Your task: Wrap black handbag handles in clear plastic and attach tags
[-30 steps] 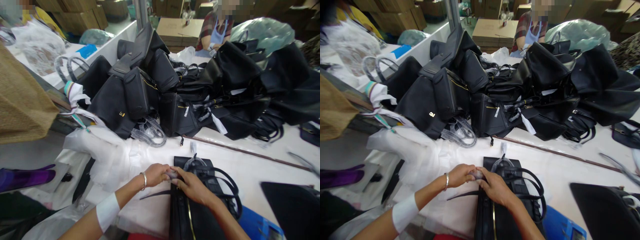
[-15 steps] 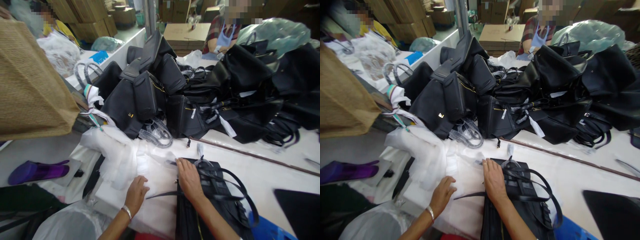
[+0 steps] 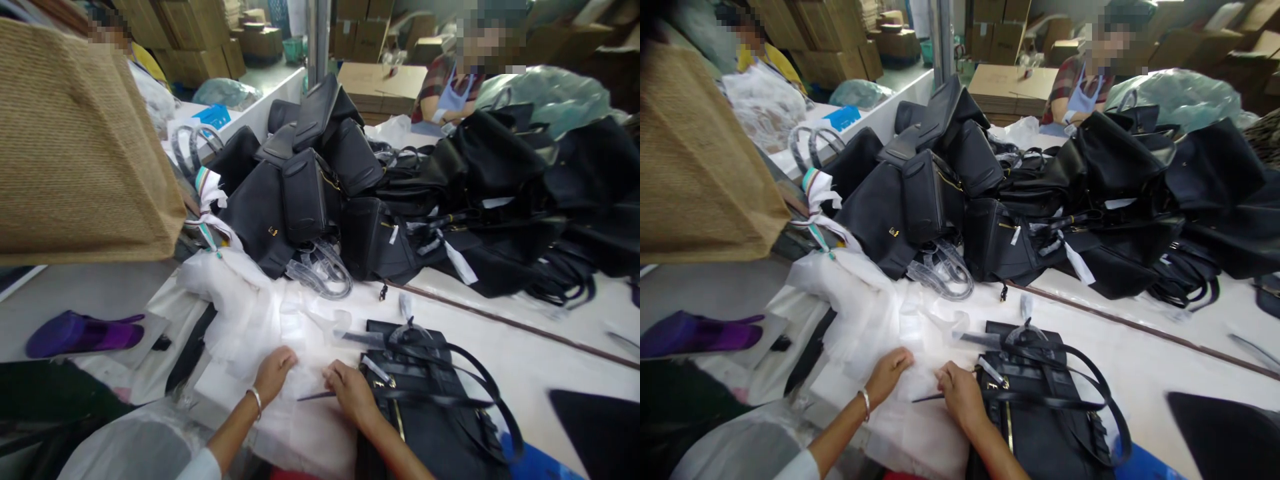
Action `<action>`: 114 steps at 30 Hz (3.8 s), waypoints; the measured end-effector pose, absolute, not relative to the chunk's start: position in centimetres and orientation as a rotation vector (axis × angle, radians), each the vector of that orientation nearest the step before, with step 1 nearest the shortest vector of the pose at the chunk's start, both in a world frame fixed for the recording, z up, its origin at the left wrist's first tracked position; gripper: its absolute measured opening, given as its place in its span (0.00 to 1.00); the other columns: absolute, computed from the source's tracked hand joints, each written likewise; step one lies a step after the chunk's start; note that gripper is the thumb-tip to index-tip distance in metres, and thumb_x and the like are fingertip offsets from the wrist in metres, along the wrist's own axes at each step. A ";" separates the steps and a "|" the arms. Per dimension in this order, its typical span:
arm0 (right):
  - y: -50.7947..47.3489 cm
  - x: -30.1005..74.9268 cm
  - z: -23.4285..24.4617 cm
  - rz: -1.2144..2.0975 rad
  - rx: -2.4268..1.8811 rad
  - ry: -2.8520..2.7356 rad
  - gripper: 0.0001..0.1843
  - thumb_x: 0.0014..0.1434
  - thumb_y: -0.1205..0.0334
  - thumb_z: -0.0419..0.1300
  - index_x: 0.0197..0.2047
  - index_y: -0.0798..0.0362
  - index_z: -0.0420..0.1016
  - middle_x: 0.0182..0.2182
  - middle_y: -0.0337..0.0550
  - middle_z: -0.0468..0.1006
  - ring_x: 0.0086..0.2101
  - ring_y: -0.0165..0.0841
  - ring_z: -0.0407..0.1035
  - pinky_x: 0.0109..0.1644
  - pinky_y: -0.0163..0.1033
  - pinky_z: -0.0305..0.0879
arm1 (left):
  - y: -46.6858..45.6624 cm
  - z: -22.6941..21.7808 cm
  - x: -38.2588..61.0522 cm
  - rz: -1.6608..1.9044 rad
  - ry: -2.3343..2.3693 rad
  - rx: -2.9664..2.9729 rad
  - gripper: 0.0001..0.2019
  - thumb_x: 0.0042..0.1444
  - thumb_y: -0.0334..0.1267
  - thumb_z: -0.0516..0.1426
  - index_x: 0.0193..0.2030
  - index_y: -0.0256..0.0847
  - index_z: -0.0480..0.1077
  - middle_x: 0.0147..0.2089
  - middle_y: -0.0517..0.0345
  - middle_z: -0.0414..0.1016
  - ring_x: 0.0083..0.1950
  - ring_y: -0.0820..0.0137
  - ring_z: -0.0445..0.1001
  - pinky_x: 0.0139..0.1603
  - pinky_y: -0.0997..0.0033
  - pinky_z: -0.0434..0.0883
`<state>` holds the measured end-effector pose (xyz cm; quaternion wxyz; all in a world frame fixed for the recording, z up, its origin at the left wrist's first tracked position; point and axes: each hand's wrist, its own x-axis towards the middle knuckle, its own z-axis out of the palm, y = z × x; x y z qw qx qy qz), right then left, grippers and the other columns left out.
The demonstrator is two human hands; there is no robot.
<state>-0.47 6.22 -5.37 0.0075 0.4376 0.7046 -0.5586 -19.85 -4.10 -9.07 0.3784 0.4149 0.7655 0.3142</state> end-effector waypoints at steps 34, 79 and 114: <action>2.7 -3.3 -5.2 -2.809 1.814 1.390 0.25 0.44 0.43 0.67 0.35 0.51 0.64 0.19 0.30 0.68 0.19 0.27 0.64 0.20 0.30 0.58 | -2.3 -3.4 -16.9 0.930 1.847 1.156 0.10 0.59 0.38 0.55 0.46 0.43 0.70 0.39 0.58 0.70 0.38 0.67 0.71 0.41 0.67 0.69; 5.5 -1.6 -4.0 -0.832 0.977 2.471 0.06 0.52 0.66 0.64 0.33 0.61 0.78 0.34 0.59 0.80 0.39 0.47 0.73 0.46 0.46 0.60 | 0.0 -3.8 -21.5 0.554 1.426 1.100 0.05 0.48 0.36 0.58 0.26 0.38 0.69 0.27 0.64 0.70 0.33 0.71 0.67 0.37 0.73 0.63; 9.2 3.6 2.1 -1.209 1.074 2.457 0.08 0.55 0.67 0.59 0.35 0.47 0.78 0.32 0.38 0.82 0.36 0.35 0.75 0.35 0.34 0.56 | -0.4 -2.0 -18.7 0.471 1.423 1.336 0.15 0.61 0.46 0.53 0.36 0.43 0.79 0.33 0.60 0.80 0.37 0.69 0.74 0.40 0.74 0.65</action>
